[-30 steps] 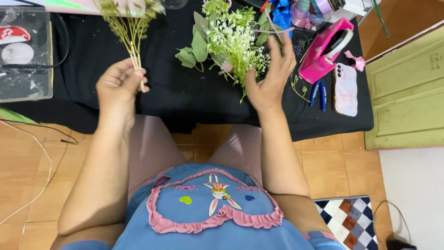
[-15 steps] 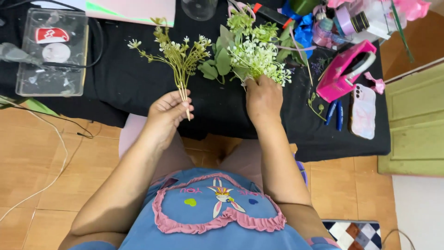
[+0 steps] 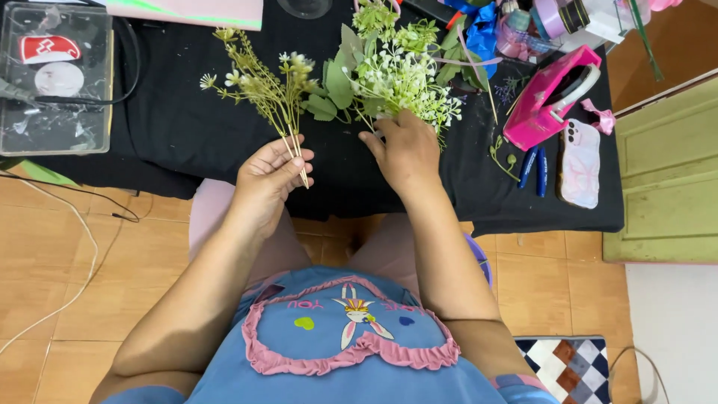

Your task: The person is preparing and arranging various greenery and flower stems, using snips to trim them.

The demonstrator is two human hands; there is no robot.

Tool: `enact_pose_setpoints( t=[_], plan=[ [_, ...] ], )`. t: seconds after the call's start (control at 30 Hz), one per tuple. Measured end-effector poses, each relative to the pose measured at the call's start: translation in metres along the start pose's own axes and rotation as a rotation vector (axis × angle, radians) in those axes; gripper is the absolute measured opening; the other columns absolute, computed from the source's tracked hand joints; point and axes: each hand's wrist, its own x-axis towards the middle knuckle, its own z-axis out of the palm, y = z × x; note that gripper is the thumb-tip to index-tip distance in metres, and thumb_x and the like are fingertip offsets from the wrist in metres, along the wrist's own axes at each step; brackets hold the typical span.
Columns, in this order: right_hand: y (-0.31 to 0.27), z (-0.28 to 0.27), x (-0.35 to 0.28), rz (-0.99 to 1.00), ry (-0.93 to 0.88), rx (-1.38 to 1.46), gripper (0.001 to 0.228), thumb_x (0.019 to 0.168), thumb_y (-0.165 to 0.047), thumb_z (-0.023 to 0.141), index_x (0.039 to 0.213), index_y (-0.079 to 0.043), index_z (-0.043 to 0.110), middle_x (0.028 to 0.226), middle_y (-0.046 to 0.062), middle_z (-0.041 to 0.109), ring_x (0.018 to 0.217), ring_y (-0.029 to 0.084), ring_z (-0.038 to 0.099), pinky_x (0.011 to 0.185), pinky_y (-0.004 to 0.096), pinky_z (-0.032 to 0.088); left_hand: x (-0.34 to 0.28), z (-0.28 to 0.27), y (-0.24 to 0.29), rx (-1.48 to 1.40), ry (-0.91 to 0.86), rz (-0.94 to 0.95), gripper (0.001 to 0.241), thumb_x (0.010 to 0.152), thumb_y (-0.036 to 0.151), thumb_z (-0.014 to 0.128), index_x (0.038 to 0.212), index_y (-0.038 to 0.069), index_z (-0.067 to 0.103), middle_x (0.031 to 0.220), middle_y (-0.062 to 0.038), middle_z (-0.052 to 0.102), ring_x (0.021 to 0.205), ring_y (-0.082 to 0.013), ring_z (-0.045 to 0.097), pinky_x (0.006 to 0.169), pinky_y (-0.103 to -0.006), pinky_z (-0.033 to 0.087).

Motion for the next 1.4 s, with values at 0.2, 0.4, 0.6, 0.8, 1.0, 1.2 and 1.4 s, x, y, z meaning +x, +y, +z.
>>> enact_pose_setpoints(
  t=[0.2, 0.4, 0.6, 0.8, 1.0, 1.2, 1.4],
  plan=[
    [-0.004, 0.005, 0.013, 0.141, -0.039, 0.057, 0.020, 0.095, -0.028, 0.067, 0.090, -0.012, 0.077, 0.078, 0.007, 0.057, 0.071, 0.034, 0.065, 0.065, 0.044, 0.049, 0.002, -0.003, -0.002, -0.026, 0.011, 0.004, 0.044, 0.095, 0.000, 0.068, 0.138, -0.004, 0.059, 0.109, -0.017, 0.072, 0.090, -0.0182, 0.074, 0.079, -0.0334, 0.067],
    [0.009, -0.005, 0.022, 0.329, 0.125, 0.541, 0.016, 0.099, -0.025, 0.066, 0.091, -0.017, 0.077, 0.071, 0.001, 0.066, 0.070, 0.022, 0.069, 0.063, 0.035, 0.053, 0.003, -0.006, 0.003, -0.070, 0.023, -0.019, 0.045, 0.095, 0.000, 0.069, 0.139, -0.005, 0.059, 0.108, -0.017, 0.072, 0.089, -0.0187, 0.074, 0.079, -0.0327, 0.067],
    [0.006, -0.009, 0.026, 0.296, 0.216, 0.924, 0.017, 0.104, -0.012, 0.064, 0.099, -0.003, 0.077, 0.068, 0.005, 0.070, 0.055, 0.010, 0.061, 0.054, 0.024, 0.051, 0.005, -0.002, 0.006, -0.089, 0.011, -0.037, 0.046, 0.095, 0.000, 0.068, 0.139, -0.005, 0.058, 0.108, -0.016, 0.072, 0.089, -0.0190, 0.073, 0.079, -0.0333, 0.067],
    [-0.020, -0.027, 0.020, 0.262, 0.279, 1.110, 0.015, 0.104, -0.008, 0.063, 0.111, 0.002, 0.073, 0.079, 0.012, 0.072, 0.061, 0.013, 0.067, 0.059, 0.026, 0.058, 0.008, 0.003, 0.004, -0.085, 0.012, -0.014, 0.045, 0.094, 0.001, 0.069, 0.138, -0.003, 0.060, 0.108, -0.016, 0.073, 0.090, -0.0191, 0.074, 0.080, -0.0343, 0.067],
    [-0.071, -0.034, 0.004, 0.046, 0.292, 1.151, 0.012, 0.097, 0.000, 0.072, 0.108, 0.003, 0.075, 0.082, 0.014, 0.070, 0.064, 0.024, 0.075, 0.063, 0.033, 0.061, 0.007, 0.017, 0.008, -0.039, 0.024, 0.128, 0.041, 0.093, 0.002, 0.073, 0.134, 0.000, 0.064, 0.109, -0.019, 0.074, 0.091, -0.0212, 0.075, 0.081, -0.0368, 0.067],
    [-0.103, -0.038, -0.002, -0.095, 0.338, 1.037, 0.012, 0.089, 0.001, 0.080, 0.101, 0.001, 0.079, 0.077, 0.008, 0.069, 0.060, 0.021, 0.075, 0.057, 0.028, 0.060, 0.000, 0.025, 0.014, 0.035, -0.012, 0.253, 0.036, 0.093, -0.002, 0.073, 0.128, -0.002, 0.068, 0.109, -0.021, 0.076, 0.092, -0.0213, 0.076, 0.080, -0.0376, 0.067],
    [-0.115, -0.041, -0.005, -0.197, 0.410, 0.927, 0.012, 0.091, 0.003, 0.075, 0.103, 0.001, 0.078, 0.073, 0.009, 0.067, 0.057, 0.019, 0.070, 0.051, 0.029, 0.056, -0.003, 0.024, 0.016, 0.091, -0.034, 0.339, 0.033, 0.094, -0.006, 0.071, 0.126, -0.002, 0.069, 0.113, -0.021, 0.076, 0.097, -0.0209, 0.076, 0.084, -0.0384, 0.066]
  ],
)
